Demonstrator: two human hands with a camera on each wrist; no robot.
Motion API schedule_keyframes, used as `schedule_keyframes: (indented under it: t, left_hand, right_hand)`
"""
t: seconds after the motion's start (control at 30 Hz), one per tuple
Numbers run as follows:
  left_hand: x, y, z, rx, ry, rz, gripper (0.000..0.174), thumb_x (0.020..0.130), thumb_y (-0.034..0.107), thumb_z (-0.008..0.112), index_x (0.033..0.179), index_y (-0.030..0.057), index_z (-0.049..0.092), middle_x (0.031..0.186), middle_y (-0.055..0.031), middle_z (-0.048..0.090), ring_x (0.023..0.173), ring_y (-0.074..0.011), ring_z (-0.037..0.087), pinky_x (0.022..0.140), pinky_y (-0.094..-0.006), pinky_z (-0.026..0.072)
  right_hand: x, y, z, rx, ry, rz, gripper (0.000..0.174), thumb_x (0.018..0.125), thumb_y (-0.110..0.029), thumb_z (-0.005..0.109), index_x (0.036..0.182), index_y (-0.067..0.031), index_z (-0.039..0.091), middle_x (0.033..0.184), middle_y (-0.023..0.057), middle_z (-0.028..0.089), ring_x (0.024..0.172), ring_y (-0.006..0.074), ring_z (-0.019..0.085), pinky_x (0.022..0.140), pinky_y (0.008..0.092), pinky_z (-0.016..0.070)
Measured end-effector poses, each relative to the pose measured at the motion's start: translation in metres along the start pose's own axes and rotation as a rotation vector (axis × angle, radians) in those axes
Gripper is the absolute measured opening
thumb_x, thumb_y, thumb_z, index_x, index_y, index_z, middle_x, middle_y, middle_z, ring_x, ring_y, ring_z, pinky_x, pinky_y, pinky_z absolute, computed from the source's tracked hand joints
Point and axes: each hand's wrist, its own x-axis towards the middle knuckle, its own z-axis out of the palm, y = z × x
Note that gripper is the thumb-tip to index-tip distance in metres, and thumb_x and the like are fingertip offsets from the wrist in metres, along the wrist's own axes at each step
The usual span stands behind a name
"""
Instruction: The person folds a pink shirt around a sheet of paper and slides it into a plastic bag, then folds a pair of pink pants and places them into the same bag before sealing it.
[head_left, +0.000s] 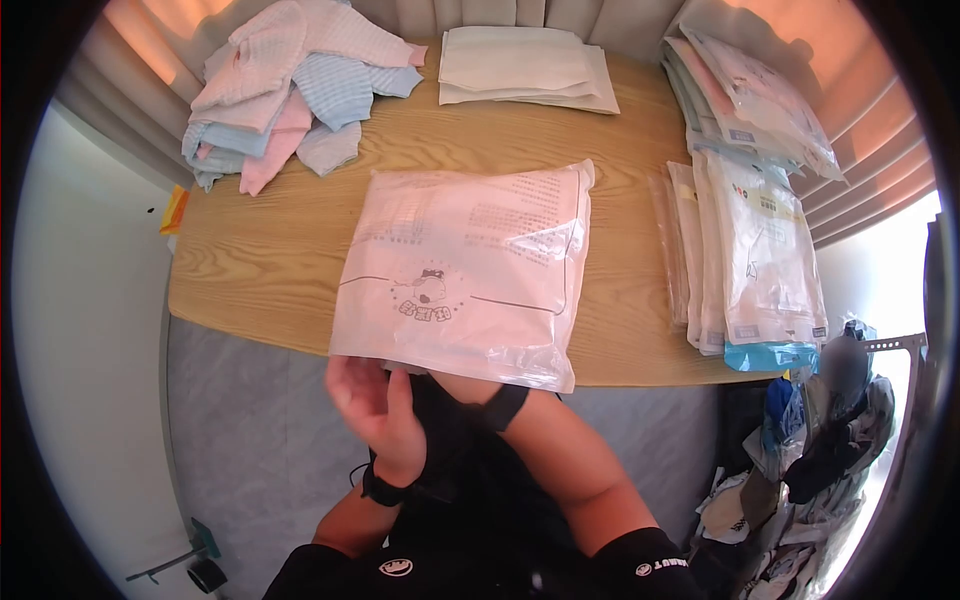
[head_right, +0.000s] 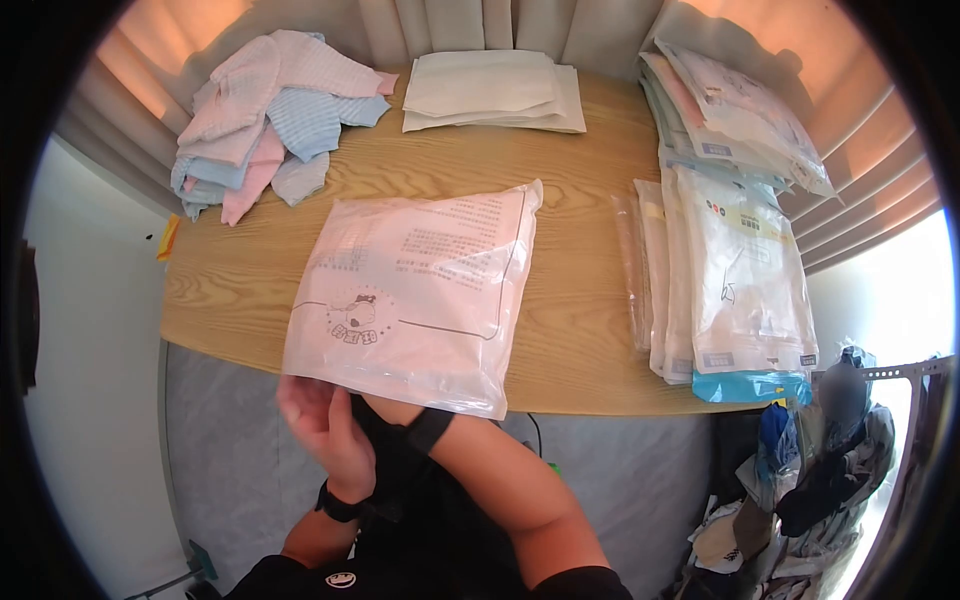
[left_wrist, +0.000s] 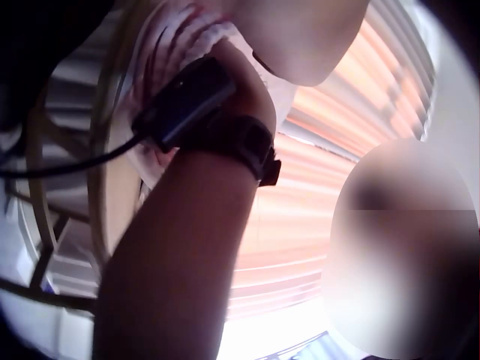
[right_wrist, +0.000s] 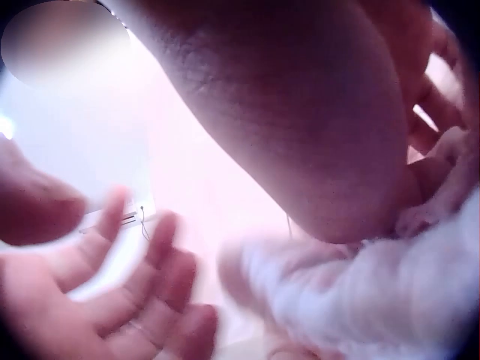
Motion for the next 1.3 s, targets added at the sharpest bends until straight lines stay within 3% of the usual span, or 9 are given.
schedule_keyframes:
  t: [0.03,0.1,0.13,0.2,0.23,0.43,0.53,0.67,1.3]
  left_hand:
    - [0.002,0.0,-0.006,0.003,0.003,-0.002,0.046,0.083,-0.007,0.052,0.127,0.0007,0.038,0.127,-0.0123,0.049,0.117,-0.0261,0.048,0.101,-0.0377,0.0359]
    - [0.015,0.003,-0.02,0.344,-0.097,0.608,0.051,0.077,-0.011,0.059,0.123,0.0015,0.043,0.125,-0.0143,0.05,0.116,-0.0271,0.049,0.1,-0.0382,0.0367]
    - [0.023,0.007,-0.024,0.348,-0.091,0.613,0.051,0.077,-0.011,0.059,0.123,0.0015,0.043,0.125,-0.0143,0.05,0.116,-0.0271,0.049,0.1,-0.0382,0.0367]
    - [0.048,0.021,-0.02,0.771,-0.416,0.537,0.052,0.07,-0.009,0.066,0.118,0.0029,0.051,0.122,-0.0165,0.052,0.113,-0.0292,0.051,0.096,-0.0377,0.0409]
    - [0.057,0.02,-0.012,0.711,-0.428,0.506,0.043,0.065,-0.013,0.063,0.104,0.004,0.063,0.114,-0.0151,0.056,0.105,-0.0322,0.055,0.09,-0.04,0.0456]
    - [0.069,0.018,-0.014,0.678,-0.426,0.507,0.037,0.064,-0.015,0.053,0.093,0.0007,0.068,0.099,-0.0101,0.064,0.095,-0.0285,0.06,0.084,-0.0364,0.0487]
    - [0.068,0.016,-0.012,0.651,-0.394,0.573,0.038,0.063,-0.015,0.053,0.094,0.0009,0.068,0.097,-0.0106,0.065,0.092,-0.0283,0.061,0.081,-0.0348,0.0496]
    - [0.066,0.017,-0.013,0.62,-0.375,0.587,0.039,0.062,-0.014,0.053,0.094,0.0014,0.069,0.095,-0.0097,0.066,0.089,-0.0277,0.062,0.08,-0.0346,0.0503]
    - [0.068,0.02,-0.019,0.636,-0.472,0.641,0.038,0.063,-0.012,0.056,0.095,0.0039,0.069,0.096,-0.009,0.065,0.091,-0.026,0.062,0.089,-0.0425,0.0467]
  right_hand:
    - [-0.002,0.003,0.004,-0.004,0.008,-0.014,0.025,0.085,-0.019,0.059,0.108,-0.0109,0.062,0.107,0.0089,0.063,0.099,0.0252,0.059,0.083,0.0373,0.0473]
    - [-0.005,0.007,0.014,-0.007,0.023,-0.047,0.026,0.086,-0.021,0.057,0.109,-0.0115,0.062,0.108,0.0083,0.062,0.1,0.0253,0.058,0.084,0.0381,0.0468]
    - [-0.006,0.008,0.018,-0.01,0.032,-0.07,0.026,0.086,-0.022,0.056,0.11,-0.0118,0.061,0.109,0.008,0.061,0.101,0.0253,0.058,0.084,0.0386,0.0465]
    - [-0.003,0.009,0.026,-0.017,0.042,-0.127,0.027,0.087,-0.023,0.054,0.111,-0.0123,0.06,0.111,0.0074,0.061,0.102,0.0254,0.058,0.085,0.0394,0.0459]
    - [-0.002,0.008,0.028,-0.022,0.047,-0.156,0.028,0.088,-0.024,0.054,0.112,-0.0126,0.06,0.112,0.0071,0.06,0.102,0.0254,0.057,0.085,0.0399,0.0456]
    - [-0.001,0.004,0.02,-0.176,0.034,-0.068,0.023,0.085,-0.013,0.057,0.108,-0.0097,0.06,0.107,0.0081,0.061,0.099,0.0258,0.058,0.083,0.0395,0.0462]
    - [0.005,0.004,0.018,-0.158,0.009,-0.155,0.032,0.084,-0.021,0.06,0.114,-0.0118,0.059,0.11,0.0086,0.06,0.103,0.0266,0.057,0.087,0.041,0.045]
    - [0.038,0.013,0.022,-0.149,-0.01,-0.153,0.032,0.084,-0.021,0.061,0.114,-0.0116,0.059,0.11,0.0087,0.06,0.103,0.0268,0.057,0.087,0.0411,0.045]
    - [0.027,0.024,-0.001,-0.155,-0.017,-0.102,0.033,0.081,-0.019,0.063,0.112,-0.01,0.06,0.109,0.0095,0.06,0.102,0.0282,0.057,0.087,0.0417,0.0451]
